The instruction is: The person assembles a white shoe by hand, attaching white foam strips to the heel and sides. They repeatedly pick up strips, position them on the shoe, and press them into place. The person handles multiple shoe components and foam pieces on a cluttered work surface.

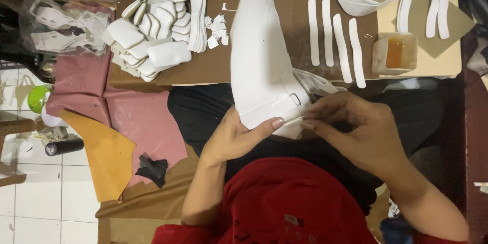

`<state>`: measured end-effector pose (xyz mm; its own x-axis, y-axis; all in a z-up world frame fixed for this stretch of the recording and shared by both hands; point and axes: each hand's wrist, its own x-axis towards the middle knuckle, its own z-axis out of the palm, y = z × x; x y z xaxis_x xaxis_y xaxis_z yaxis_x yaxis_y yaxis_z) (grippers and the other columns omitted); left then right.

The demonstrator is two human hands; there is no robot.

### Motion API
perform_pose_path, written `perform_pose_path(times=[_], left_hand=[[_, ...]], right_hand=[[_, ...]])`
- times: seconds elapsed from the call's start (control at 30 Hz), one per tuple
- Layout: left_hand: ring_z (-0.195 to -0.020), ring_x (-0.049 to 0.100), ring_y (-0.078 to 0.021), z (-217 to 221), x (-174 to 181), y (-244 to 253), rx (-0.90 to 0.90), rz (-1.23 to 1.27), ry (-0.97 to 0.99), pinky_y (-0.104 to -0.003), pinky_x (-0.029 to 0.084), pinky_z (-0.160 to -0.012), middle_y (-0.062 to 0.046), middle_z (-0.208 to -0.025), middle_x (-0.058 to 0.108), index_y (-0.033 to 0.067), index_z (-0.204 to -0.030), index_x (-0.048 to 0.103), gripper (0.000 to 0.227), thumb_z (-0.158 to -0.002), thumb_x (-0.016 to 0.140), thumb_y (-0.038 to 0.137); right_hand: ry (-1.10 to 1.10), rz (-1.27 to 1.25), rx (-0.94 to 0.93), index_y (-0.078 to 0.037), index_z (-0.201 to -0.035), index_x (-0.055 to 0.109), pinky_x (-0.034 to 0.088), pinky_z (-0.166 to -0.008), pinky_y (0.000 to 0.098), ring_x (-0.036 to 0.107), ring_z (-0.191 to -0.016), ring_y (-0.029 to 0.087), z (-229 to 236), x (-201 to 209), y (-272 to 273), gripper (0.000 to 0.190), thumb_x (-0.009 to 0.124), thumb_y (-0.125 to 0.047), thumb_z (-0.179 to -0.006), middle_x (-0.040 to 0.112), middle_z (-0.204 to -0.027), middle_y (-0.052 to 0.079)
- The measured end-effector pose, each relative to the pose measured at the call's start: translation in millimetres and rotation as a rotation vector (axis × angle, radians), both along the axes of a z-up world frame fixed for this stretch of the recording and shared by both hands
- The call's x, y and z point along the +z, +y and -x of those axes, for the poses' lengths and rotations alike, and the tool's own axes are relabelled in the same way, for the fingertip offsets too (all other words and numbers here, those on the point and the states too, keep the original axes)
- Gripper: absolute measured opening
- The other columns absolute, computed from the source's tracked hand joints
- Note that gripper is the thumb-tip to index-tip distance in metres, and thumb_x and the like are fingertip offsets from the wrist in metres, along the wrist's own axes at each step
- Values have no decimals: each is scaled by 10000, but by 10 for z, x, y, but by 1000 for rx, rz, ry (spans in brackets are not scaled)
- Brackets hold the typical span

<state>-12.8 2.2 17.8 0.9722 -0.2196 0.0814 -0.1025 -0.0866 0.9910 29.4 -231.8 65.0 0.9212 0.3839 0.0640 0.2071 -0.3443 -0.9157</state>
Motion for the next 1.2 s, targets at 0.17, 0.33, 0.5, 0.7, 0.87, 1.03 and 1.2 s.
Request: perform_pose_path(times=[0.17, 0.33, 0.5, 0.7, 0.87, 1.03, 1.2], left_hand=[[-897, 563, -109, 5, 5, -20, -7, -8, 5, -258, 489, -790, 36, -976, 601, 67, -1126, 610, 218, -1011, 646, 249], [-1014, 617, -156, 6, 11, -12, -29, 12, 0, -288, 530, -878, -22, -1109, 652, 31, -1256, 598, 334, -1011, 648, 252], [-954, 622, -133, 16, -3, -22, -13, 15, -34, -272, 539, -826, 9, -1032, 647, 56, -1154, 625, 214, -1007, 668, 205], [-738, 499, -84, 39, -17, -46, 20, 16, -69, -243, 419, -646, 62, -805, 512, 119, -862, 532, 207, -991, 677, 188], [-895, 585, -78, 89, -144, -95, 120, 88, -41, -246, 512, -789, 31, -955, 636, 94, -983, 656, 222, -852, 821, 163], [-911, 648, -54, 94, -28, -205, 320, 7, 79, -218, 577, -767, 8, -971, 752, 53, -988, 753, 364, -700, 940, 174], [-940, 672, -84, 125, 86, -334, 441, 103, 96, -258, 601, -826, -34, -1000, 774, 55, -1006, 758, 266, -772, 875, 109]], right_hand=[[20, 41, -32, -55, -946, 759, 636, -762, 194, 768, -789, 99, 4, 33, -5, 207, 871, -73, -773, 797, -888, 34], [68, 13, -34, -47, -947, 754, 649, -789, 204, 781, -810, 113, 14, 79, 2, 219, 872, -69, -763, 803, -895, 46], [83, -17, -68, -31, -943, 759, 646, -786, 189, 765, -768, 99, 30, 94, 28, 222, 877, -46, -756, 799, -876, 49], [141, -12, -135, -39, -944, 778, 632, -748, 189, 749, -767, 99, 88, 127, 68, 203, 872, -46, -764, 793, -869, 47], [15, -2, -91, -32, -964, 769, 635, -756, 184, 747, -779, 92, 93, 91, 54, 219, 872, -51, -772, 789, -897, 46], [-49, -33, -46, -34, -976, 765, 649, -762, 200, 756, -802, 105, 96, 94, 93, 202, 853, -44, -794, 785, -915, 54], [-33, -21, -109, -57, -949, 723, 598, -752, 201, 704, -779, 88, 111, 31, 135, 228, 886, -71, -789, 746, -884, 34]])
